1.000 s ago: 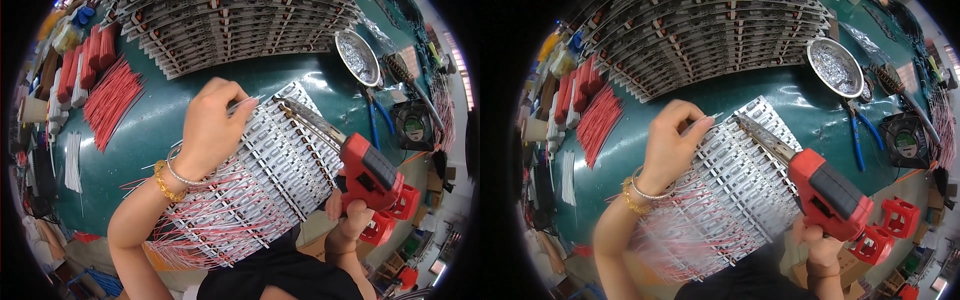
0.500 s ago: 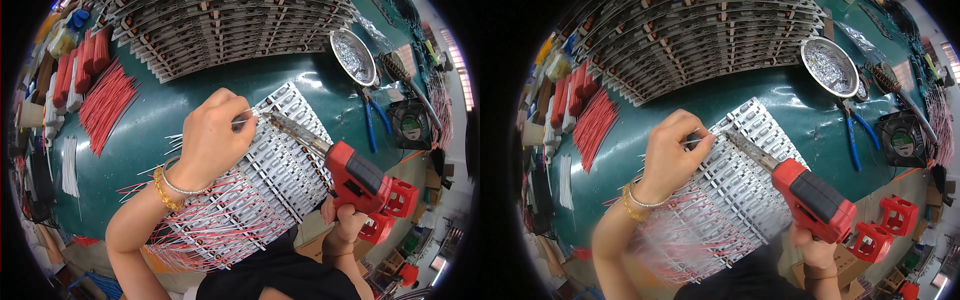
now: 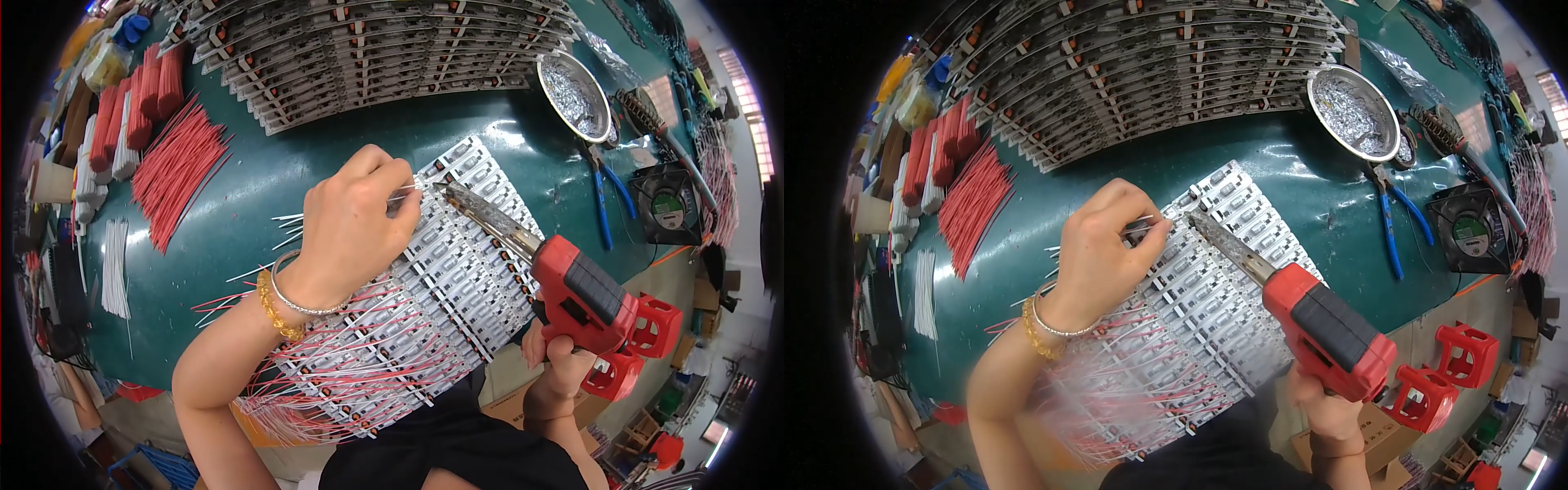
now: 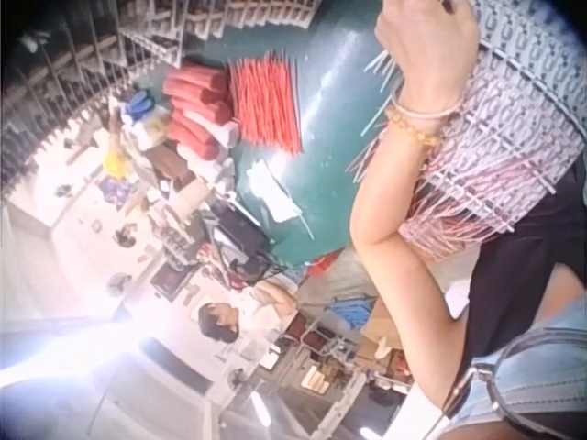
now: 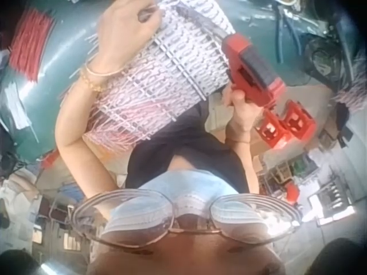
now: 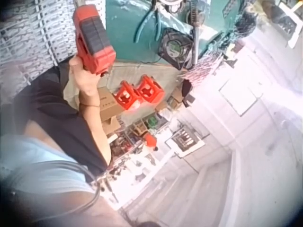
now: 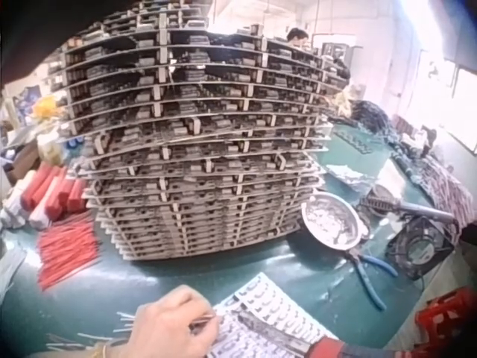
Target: The person solders wires to electronic circuit boards using a soldering iron, gathers bundles of wires from the table, and solders them onto another circuit board panel.
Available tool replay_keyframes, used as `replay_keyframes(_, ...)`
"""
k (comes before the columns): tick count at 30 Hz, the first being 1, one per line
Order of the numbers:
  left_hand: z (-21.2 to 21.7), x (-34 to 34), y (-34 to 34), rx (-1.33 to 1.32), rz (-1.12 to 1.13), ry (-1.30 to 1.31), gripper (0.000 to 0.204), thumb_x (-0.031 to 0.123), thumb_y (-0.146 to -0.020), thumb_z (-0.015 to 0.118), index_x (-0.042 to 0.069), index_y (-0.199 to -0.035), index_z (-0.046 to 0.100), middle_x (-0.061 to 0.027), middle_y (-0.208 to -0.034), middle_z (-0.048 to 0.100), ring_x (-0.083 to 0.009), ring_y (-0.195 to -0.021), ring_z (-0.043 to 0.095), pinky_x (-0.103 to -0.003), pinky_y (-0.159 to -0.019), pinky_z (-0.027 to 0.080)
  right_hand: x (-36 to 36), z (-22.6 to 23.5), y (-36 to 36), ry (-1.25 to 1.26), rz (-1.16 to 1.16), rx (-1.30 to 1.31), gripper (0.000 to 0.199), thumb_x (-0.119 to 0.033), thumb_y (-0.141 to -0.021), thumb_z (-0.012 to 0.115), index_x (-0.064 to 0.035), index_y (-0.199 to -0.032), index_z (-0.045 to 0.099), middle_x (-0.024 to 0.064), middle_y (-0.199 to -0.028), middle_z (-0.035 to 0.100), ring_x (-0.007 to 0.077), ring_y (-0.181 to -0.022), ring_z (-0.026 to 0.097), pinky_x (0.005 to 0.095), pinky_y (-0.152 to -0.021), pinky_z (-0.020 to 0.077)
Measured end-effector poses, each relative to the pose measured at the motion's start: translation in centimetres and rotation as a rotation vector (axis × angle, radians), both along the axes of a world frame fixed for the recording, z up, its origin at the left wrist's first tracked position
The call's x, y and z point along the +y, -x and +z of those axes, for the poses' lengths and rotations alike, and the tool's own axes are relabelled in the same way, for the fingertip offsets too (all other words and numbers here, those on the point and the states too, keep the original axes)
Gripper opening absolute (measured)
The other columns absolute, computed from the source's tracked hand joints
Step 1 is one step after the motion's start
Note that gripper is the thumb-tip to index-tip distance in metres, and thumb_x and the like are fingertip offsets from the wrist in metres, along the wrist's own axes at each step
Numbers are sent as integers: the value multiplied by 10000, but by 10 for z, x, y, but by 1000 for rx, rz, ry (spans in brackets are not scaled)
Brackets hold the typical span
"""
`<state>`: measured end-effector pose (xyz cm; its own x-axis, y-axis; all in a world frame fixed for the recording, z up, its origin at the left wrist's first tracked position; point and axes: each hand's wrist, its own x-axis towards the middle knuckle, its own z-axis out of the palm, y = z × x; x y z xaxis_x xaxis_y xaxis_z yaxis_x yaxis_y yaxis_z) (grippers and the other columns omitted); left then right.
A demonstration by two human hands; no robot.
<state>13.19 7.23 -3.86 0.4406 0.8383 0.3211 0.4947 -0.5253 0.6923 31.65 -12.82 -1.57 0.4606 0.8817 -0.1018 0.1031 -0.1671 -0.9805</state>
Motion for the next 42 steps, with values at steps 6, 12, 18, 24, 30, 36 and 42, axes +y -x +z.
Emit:
replay_keyframes(6,0,-1,0,11,1,-12,86,63,-745,688,15,-744,617,-93,-782,587,-254,-613,574,-336,-541,452,5,3,6,27,-15,65,817,-535,-822,672,149,-1196,430,8,-485,432,106,-375,423,240,-384,342)
replay_keyframes(12,1,0,-1,32,5,-4,85,79,-746,686,22,-745,623,-89,-788,594,-263,-622,584,-346,-549,456,0,3,-1,-64,-23,36,842,-582,-821,645,142,-1195,430,7,-468,424,111,-363,421,240,-381,347)
replay_keyframes(18,0,1,-1,26,-14,-30,71,115,-775,648,54,-750,623,-70,-781,586,-284,-592,608,-390,-527,483,8,17,-22,-419,-182,-63,684,-452,-806,736,88,-1168,521,15,-571,497,113,-425,464,254,-415,356)
replay_keyframes(24,-1,5,9,-81,-65,92,70,59,-777,638,21,-755,584,-119,-800,573,-313,-640,596,-381,-568,478,61,12,-68,-351,-306,-298,433,-269,-950,586,111,-1149,522,11,-503,457,101,-391,422,226,-400,327)
replay_keyframes(30,3,8,9,-167,-63,59,105,48,-767,648,8,-748,553,-132,-804,570,-322,-665,575,-400,-596,458,26,16,-62,-458,-211,-161,505,-280,-970,521,135,-1244,434,13,-504,428,105,-394,393,239,-403,329)
replay_keyframes(36,12,1,4,-119,-80,148,89,33,-759,695,-7,-756,616,-81,-849,609,-173,-582,517,-278,-532,409,-8,7,-7,-248,-119,74,852,-610,-822,627,135,-1192,443,4,-468,444,123,-353,418,250,-404,363)
replay_keyframes(42,1,-9,-2,-12,-70,67,90,47,-757,708,0,-760,632,-70,-844,620,-190,-611,596,-288,-555,464,-27,-21,-11,-44,1,-17,860,-610,-786,672,130,-1169,462,-7,-474,432,99,-383,420,244,-415,377)
